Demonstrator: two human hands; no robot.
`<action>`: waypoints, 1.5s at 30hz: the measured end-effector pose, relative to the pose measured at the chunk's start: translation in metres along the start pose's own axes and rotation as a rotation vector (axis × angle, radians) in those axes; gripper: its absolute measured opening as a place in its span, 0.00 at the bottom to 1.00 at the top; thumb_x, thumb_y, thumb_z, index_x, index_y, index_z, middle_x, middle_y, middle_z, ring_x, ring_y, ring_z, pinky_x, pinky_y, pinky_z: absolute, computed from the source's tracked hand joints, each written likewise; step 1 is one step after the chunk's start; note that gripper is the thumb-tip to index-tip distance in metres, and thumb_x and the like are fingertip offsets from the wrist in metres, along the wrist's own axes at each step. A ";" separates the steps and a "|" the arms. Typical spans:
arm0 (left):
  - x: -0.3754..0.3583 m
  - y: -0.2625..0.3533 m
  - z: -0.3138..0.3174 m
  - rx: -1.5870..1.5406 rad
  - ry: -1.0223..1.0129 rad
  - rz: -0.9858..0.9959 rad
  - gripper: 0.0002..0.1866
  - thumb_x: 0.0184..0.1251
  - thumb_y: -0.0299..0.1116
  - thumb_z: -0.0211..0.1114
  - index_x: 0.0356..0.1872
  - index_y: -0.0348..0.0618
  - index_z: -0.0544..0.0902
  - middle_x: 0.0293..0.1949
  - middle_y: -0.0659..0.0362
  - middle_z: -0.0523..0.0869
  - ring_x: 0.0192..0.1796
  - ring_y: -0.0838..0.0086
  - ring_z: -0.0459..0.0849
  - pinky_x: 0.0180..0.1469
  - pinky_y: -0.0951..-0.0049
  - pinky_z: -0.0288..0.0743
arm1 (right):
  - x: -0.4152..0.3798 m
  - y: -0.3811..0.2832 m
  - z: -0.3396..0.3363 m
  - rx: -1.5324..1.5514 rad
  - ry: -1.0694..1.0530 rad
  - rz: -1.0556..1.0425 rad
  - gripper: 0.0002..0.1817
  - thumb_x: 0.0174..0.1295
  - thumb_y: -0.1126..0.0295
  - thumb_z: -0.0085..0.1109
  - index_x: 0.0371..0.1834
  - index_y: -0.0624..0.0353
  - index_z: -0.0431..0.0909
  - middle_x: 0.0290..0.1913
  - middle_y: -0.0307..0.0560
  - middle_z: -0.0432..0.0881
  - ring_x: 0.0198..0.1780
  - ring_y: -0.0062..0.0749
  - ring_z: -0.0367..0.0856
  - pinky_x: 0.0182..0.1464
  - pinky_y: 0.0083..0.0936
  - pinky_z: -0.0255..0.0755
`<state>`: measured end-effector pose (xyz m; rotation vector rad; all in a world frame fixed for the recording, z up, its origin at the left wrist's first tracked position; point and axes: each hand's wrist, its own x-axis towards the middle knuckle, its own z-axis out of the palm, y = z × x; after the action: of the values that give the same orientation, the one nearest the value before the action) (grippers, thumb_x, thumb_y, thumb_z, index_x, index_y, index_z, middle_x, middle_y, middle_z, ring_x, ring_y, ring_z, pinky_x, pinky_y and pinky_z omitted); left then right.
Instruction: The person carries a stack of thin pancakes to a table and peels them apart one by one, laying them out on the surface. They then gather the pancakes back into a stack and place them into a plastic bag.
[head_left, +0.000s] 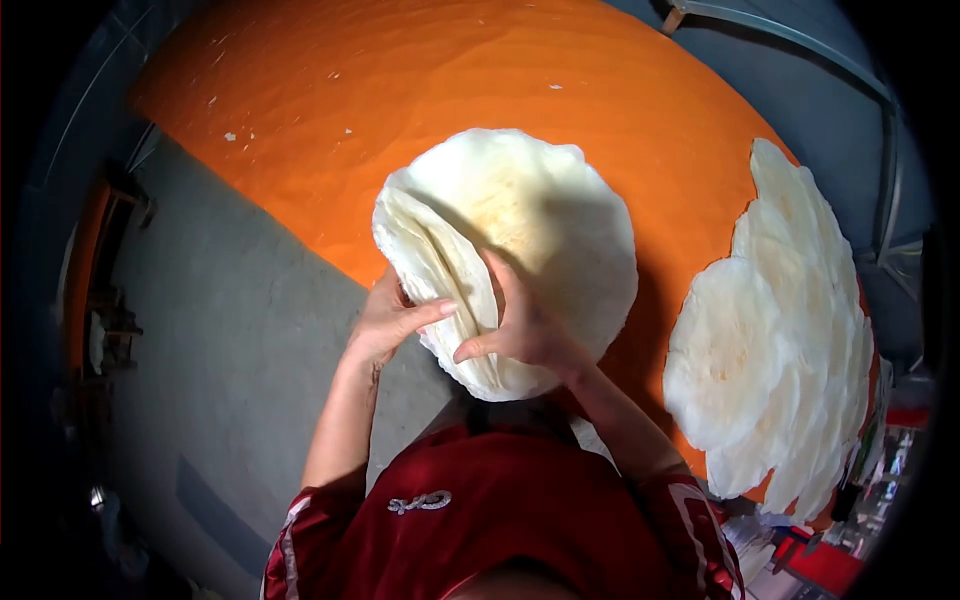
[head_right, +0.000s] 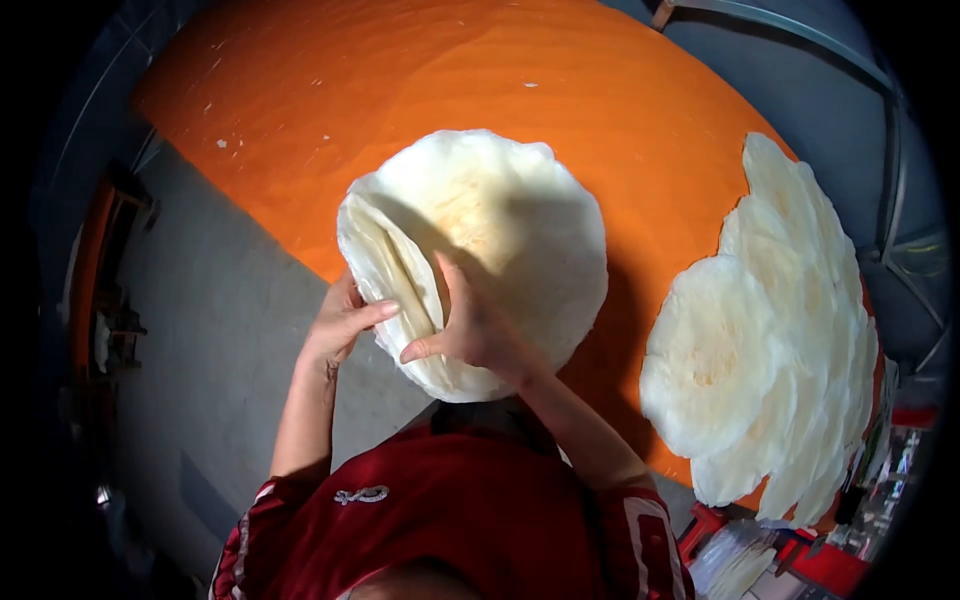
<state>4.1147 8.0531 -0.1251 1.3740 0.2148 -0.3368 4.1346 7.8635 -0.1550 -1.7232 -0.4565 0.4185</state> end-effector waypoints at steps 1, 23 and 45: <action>0.000 -0.003 0.003 -0.009 0.024 0.019 0.42 0.41 0.33 0.75 0.58 0.34 0.61 0.47 0.53 0.77 0.43 0.74 0.78 0.36 0.78 0.73 | 0.000 -0.003 0.000 -0.018 -0.010 -0.032 0.58 0.29 0.65 0.78 0.64 0.68 0.49 0.60 0.54 0.62 0.61 0.36 0.61 0.62 0.31 0.56; 0.005 -0.097 -0.043 -0.354 0.449 -0.059 0.29 0.34 0.12 0.57 0.48 0.31 0.71 0.41 0.52 0.80 0.42 0.62 0.80 0.49 0.65 0.73 | 0.012 -0.011 -0.236 -0.039 0.411 0.199 0.16 0.51 0.66 0.60 0.39 0.66 0.77 0.35 0.47 0.80 0.34 0.30 0.78 0.40 0.26 0.72; 0.014 -0.009 0.028 0.113 0.344 0.046 0.39 0.37 0.33 0.78 0.52 0.31 0.67 0.46 0.51 0.79 0.48 0.68 0.78 0.50 0.71 0.73 | 0.024 -0.015 -0.038 -0.110 -0.299 0.084 0.65 0.30 0.55 0.76 0.68 0.63 0.37 0.65 0.65 0.51 0.67 0.52 0.53 0.65 0.37 0.52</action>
<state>4.1230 8.0231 -0.1330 1.5421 0.4534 -0.0723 4.1738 7.8470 -0.1332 -1.7976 -0.6331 0.7297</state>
